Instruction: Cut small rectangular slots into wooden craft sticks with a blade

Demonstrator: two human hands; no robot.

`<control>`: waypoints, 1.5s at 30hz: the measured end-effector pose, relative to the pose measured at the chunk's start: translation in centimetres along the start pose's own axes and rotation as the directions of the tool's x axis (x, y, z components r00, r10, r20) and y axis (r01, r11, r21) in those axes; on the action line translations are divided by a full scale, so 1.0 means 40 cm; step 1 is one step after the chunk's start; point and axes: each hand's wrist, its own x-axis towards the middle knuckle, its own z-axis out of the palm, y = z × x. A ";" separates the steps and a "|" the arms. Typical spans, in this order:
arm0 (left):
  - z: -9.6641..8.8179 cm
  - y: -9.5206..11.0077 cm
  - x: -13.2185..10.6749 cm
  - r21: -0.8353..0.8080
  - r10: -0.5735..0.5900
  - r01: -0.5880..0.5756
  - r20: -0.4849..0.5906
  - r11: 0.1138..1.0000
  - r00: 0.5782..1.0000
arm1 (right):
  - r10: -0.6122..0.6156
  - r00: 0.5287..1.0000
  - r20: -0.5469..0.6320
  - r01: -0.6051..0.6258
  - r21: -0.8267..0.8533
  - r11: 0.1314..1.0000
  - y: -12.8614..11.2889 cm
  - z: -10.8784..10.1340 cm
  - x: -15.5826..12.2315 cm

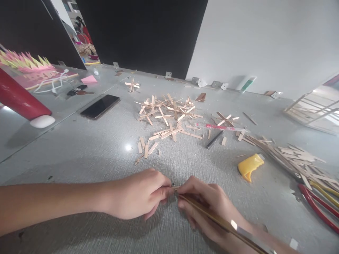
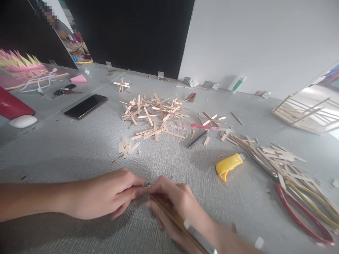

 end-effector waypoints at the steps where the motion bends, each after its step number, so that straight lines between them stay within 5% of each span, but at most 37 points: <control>1: 0.001 0.000 0.001 -0.005 -0.010 0.010 -0.006 1.000 1.000 | -0.031 0.999 -0.030 0.030 -0.036 0.999 0.002 0.000 -0.005; 5: 0.001 -0.004 0.002 -0.024 -0.045 0.044 -0.020 0.999 0.999 | -0.203 0.972 -0.119 0.166 -0.265 0.950 0.005 0.002 -0.024; 17: 0.002 -0.003 0.003 -0.013 -0.027 0.027 0.006 1.000 1.000 | -0.524 0.832 -0.183 0.372 -0.517 0.771 0.016 0.008 -0.063; 21: 0.004 -0.005 0.006 -0.009 -0.053 0.053 0.008 0.999 0.999 | -0.398 0.888 -0.230 0.263 -0.455 0.851 0.012 0.008 -0.049; 26: 0.003 -0.005 0.005 0.000 -0.075 0.075 0.011 0.997 0.997 | -0.434 0.894 -0.110 0.346 -0.446 0.826 0.010 0.007 -0.032; 32: -0.003 0.001 0.003 -0.003 -0.084 0.084 0.026 0.996 0.996 | -0.322 0.937 -0.139 0.246 -0.393 0.886 0.020 0.010 -0.049; 45: -0.004 0.001 0.002 -0.006 -0.093 0.093 0.032 0.996 0.995 | -0.327 0.944 -0.052 0.292 -0.333 0.897 0.017 0.001 -0.037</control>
